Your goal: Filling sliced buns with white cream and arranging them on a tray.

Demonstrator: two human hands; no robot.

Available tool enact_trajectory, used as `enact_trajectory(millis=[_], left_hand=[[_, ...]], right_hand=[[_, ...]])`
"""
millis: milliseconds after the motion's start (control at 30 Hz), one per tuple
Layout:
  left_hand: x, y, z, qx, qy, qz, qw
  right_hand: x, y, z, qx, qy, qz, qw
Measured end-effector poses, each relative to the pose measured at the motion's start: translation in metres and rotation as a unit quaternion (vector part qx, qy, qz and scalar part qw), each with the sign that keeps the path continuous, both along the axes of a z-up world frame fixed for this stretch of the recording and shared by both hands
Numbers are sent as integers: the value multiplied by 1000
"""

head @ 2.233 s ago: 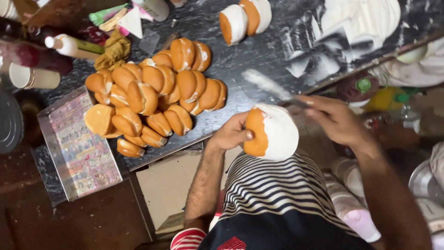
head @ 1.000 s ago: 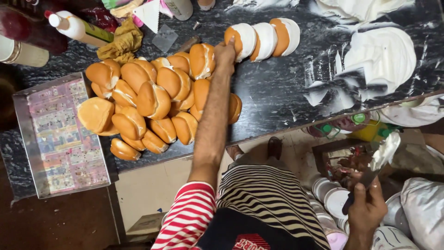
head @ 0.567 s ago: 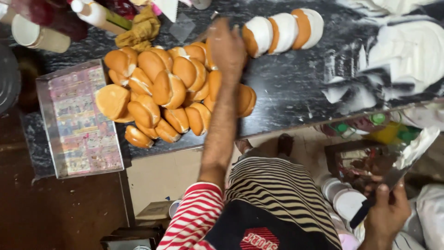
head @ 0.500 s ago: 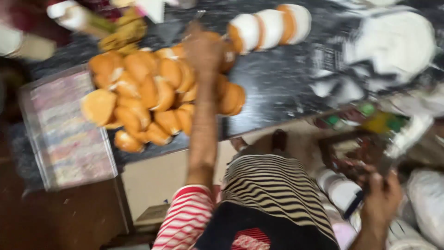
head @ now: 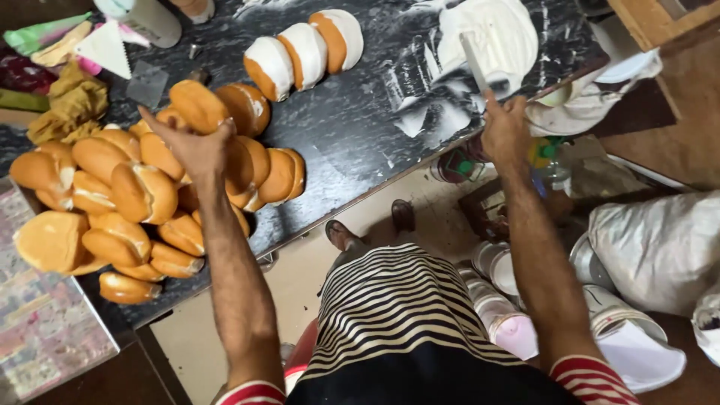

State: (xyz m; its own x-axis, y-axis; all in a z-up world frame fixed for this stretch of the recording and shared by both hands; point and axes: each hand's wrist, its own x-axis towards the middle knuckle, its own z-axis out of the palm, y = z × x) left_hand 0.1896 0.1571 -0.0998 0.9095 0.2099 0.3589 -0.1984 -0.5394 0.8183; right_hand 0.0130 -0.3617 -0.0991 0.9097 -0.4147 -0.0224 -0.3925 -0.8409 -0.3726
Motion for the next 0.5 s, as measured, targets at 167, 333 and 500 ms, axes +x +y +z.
enact_trajectory(millis=[167,333,500], left_hand=[[-83,-15,58,-522,94,-87,843],[-121,-37,23,-631,43,-90,770],[-130,-50,37,-701,43,-154,695]], right_hand=[[-15,-3,-47,185,39,-3,982],[-41,14,-31,371,55,-104,921],[-49,2,-44,93,24,-95,991]])
